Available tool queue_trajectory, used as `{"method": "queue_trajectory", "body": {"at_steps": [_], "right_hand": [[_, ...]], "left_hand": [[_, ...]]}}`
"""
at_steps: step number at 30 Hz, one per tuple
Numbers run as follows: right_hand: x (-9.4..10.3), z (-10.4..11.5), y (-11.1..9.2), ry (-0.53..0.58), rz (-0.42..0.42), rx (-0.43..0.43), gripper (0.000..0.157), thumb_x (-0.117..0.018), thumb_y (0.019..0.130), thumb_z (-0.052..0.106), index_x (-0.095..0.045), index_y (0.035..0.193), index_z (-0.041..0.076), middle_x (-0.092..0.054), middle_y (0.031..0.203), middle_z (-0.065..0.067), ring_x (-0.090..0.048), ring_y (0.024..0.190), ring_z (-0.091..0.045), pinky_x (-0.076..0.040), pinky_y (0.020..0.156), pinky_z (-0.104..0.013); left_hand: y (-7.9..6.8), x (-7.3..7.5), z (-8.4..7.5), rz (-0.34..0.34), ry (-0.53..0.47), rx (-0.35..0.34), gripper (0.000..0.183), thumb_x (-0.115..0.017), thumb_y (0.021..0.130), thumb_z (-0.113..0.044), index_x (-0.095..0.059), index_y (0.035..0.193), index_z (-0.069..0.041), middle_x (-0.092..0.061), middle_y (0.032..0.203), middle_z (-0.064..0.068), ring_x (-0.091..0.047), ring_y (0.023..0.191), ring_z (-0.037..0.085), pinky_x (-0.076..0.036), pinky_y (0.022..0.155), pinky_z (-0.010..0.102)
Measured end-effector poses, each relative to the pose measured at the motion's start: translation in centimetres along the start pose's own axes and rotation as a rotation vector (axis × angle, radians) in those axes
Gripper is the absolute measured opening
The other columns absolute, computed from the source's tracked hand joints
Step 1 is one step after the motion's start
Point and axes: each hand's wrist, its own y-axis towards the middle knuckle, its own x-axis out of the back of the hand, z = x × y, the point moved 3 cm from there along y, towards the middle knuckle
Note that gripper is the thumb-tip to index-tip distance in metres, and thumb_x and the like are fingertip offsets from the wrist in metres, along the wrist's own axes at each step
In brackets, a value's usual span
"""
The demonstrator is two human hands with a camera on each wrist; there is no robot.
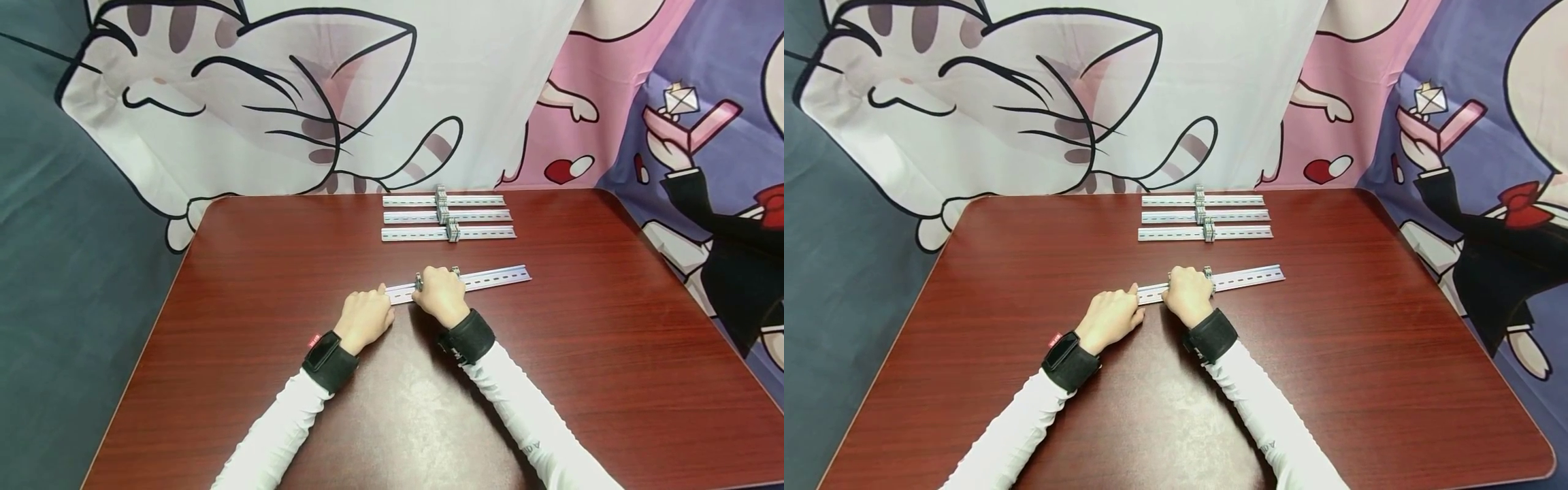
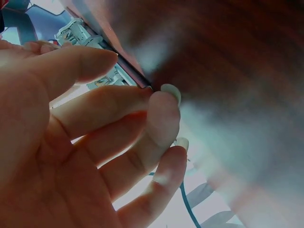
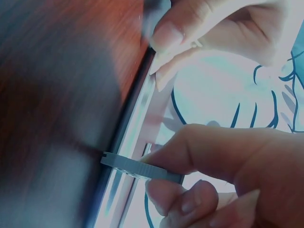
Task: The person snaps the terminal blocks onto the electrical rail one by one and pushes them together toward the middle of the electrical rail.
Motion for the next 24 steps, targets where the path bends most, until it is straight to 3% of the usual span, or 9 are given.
{"method": "queue_trajectory", "body": {"at_steps": [10, 24], "right_hand": [[0.5, -1.1, 0.3, -0.011, 0.024, -0.046, 0.019, -0.072, 0.077, 0.025, -0.066, 0.075, 0.007, -0.071, 0.096, -0.022, -0.068, 0.088, -0.039, -0.053, 0.067, -0.05], [1.2, -2.6, 0.7, 0.014, 0.067, -0.113, 0.024, -0.073, 0.076, 0.028, -0.066, 0.08, 0.005, -0.07, 0.101, -0.024, -0.067, 0.092, -0.042, -0.053, 0.069, -0.052]], "left_hand": [[0.1, 0.1, 0.2, 0.053, -0.044, 0.031, 0.039, -0.065, 0.084, -0.021, -0.066, 0.109, 0.009, -0.068, 0.071, 0.015, -0.065, 0.058, 0.029, -0.047, 0.049, 0.04], [0.0, 0.5, 0.1, 0.051, -0.059, 0.04, 0.037, -0.064, 0.083, -0.019, -0.065, 0.108, 0.01, -0.067, 0.068, 0.015, -0.065, 0.057, 0.029, -0.047, 0.049, 0.04]]}}
